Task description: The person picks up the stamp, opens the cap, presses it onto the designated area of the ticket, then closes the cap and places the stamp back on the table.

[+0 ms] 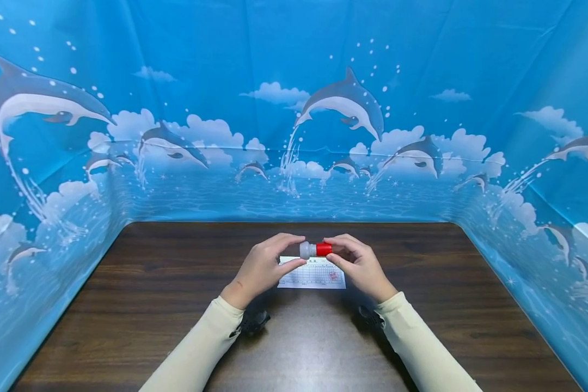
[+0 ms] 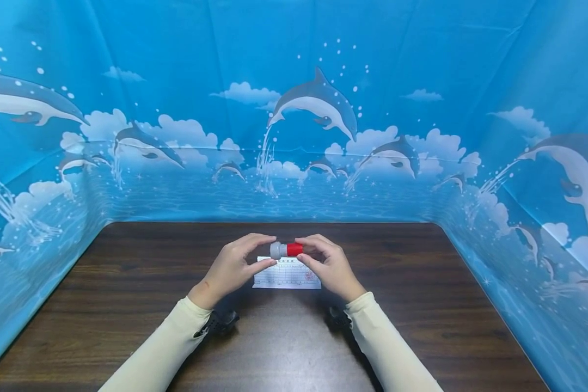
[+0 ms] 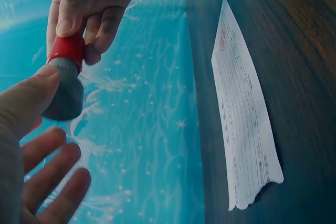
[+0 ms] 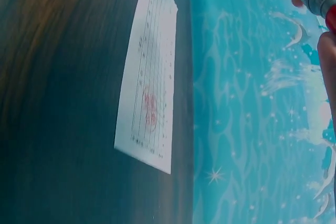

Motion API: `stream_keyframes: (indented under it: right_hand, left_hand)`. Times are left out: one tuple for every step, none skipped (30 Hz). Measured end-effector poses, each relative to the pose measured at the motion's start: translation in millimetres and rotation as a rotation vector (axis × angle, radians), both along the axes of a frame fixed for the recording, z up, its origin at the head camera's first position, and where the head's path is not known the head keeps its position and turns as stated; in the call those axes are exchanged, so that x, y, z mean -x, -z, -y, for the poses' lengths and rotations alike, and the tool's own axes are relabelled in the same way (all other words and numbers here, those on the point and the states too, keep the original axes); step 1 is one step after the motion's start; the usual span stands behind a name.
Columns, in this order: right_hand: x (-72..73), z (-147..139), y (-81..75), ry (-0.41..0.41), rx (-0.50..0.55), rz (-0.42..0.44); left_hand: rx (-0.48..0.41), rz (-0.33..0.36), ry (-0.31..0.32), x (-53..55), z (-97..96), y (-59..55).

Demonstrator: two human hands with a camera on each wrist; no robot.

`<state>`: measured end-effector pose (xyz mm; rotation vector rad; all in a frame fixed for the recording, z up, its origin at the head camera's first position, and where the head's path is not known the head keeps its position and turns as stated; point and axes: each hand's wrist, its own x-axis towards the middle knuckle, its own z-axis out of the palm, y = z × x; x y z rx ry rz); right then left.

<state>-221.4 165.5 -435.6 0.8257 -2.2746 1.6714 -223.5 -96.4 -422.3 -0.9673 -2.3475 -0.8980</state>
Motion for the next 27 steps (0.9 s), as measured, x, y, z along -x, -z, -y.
stream_keyframes:
  right_hand:
    - [0.8, -1.1, 0.6, 0.013, -0.002, -0.001]
    - [1.7, -2.5, 1.0, 0.031, -0.002, 0.003]
    - [2.8, -4.1, 1.3, 0.053, -0.005, 0.007]
    - [4.0, -5.9, 1.5, 0.077, -0.005, 0.004]
    - [5.2, -7.8, 1.6, 0.102, -0.008, 0.004]
    - [6.7, -10.1, 2.0, 0.128, -0.01, -0.002]
    - [8.3, -12.3, 2.3, 0.156, -0.015, -0.012]
    - [9.9, -14.5, 2.4, 0.184, -0.023, -0.02]
    - [11.5, -16.8, 2.9, 0.213, -0.039, -0.036]
    - [13.2, -19.2, 3.6, 0.241, -0.055, -0.053]
    - [14.8, -21.6, 4.6, 0.27, -0.077, -0.061]
    - [16.6, -24.0, 6.0, 0.297, -0.098, -0.075]
    - [18.1, -26.4, 7.2, 0.324, -0.124, -0.082]
    - [19.4, -28.9, 8.5, 0.348, -0.15, -0.084]
    - [20.6, -31.3, 9.8, 0.366, -0.169, -0.086]
    - [21.8, -33.6, 11.0, 0.38, -0.182, -0.084]
    - [22.7, -35.9, 12.0, 0.391, -0.192, -0.081]
    - [23.4, -38.1, 12.9, 0.398, -0.198, -0.078]
    - [24.1, -40.3, 13.7, 0.406, -0.204, -0.074]
    - [24.8, -42.5, 14.4, 0.413, -0.208, -0.07]
    - [25.4, -44.5, 15.2, 0.42, -0.212, -0.066]
    - [26.1, -46.6, 16.0, 0.428, -0.217, -0.06]
    - [26.7, -48.6, 16.8, 0.437, -0.228, -0.053]
    - [27.6, -50.2, 17.6, 0.444, -0.239, -0.047]
    - [28.2, -52.0, 18.5, 0.453, -0.256, -0.039]
    - [28.8, -53.6, 19.4, 0.46, -0.272, -0.031]
    - [29.4, -54.8, 20.2, 0.466, -0.289, -0.025]
  left_hand:
    - [0.008, 0.015, -0.016, 1.0, 0.8, 0.7]
    - [0.02, 0.03, -0.037, 2.0, 1.7, 1.5]
    - [0.033, 0.048, -0.06, 3.5, 3.0, 2.8]
    - [0.045, 0.064, -0.081, 4.6, 4.4, 4.0]
    - [0.065, 0.084, -0.105, 5.7, 6.1, 5.0]
    - [0.088, 0.101, -0.128, 6.8, 7.5, 6.2]
    - [0.108, 0.124, -0.147, 7.6, 9.1, 7.2]
    - [0.135, 0.149, -0.167, 8.6, 10.5, 8.5]
    - [0.162, 0.176, -0.185, 9.4, 11.9, 9.9]
    - [0.191, 0.203, -0.201, 9.8, 13.2, 10.9]
    - [0.226, 0.23, -0.215, 10.3, 14.5, 12.2]
    - [0.259, 0.254, -0.225, 10.9, 15.6, 13.5]
    - [0.29, 0.281, -0.232, 11.3, 16.8, 15.0]
    - [0.321, 0.302, -0.236, 12.0, 17.8, 16.7]
    - [0.345, 0.318, -0.238, 12.4, 18.8, 18.2]
    - [0.362, 0.331, -0.235, 12.8, 19.8, 19.6]
    - [0.378, 0.341, -0.232, 13.3, 20.7, 21.0]
    - [0.391, 0.351, -0.23, 13.6, 21.5, 22.2]
    - [0.4, 0.357, -0.231, 13.9, 22.4, 23.7]
    - [0.407, 0.364, -0.229, 14.4, 23.3, 25.1]
    - [0.414, 0.371, -0.229, 14.7, 24.1, 26.5]
    - [0.421, 0.379, -0.231, 15.4, 24.8, 28.2]
    - [0.432, 0.386, -0.233, 16.0, 25.4, 29.9]
    - [0.439, 0.394, -0.233, 16.5, 25.8, 31.5]
    - [0.442, 0.404, -0.232, 16.9, 26.1, 33.0]
    - [0.445, 0.414, -0.231, 17.2, 26.3, 34.4]
    - [0.449, 0.423, -0.231, 17.4, 26.2, 35.5]
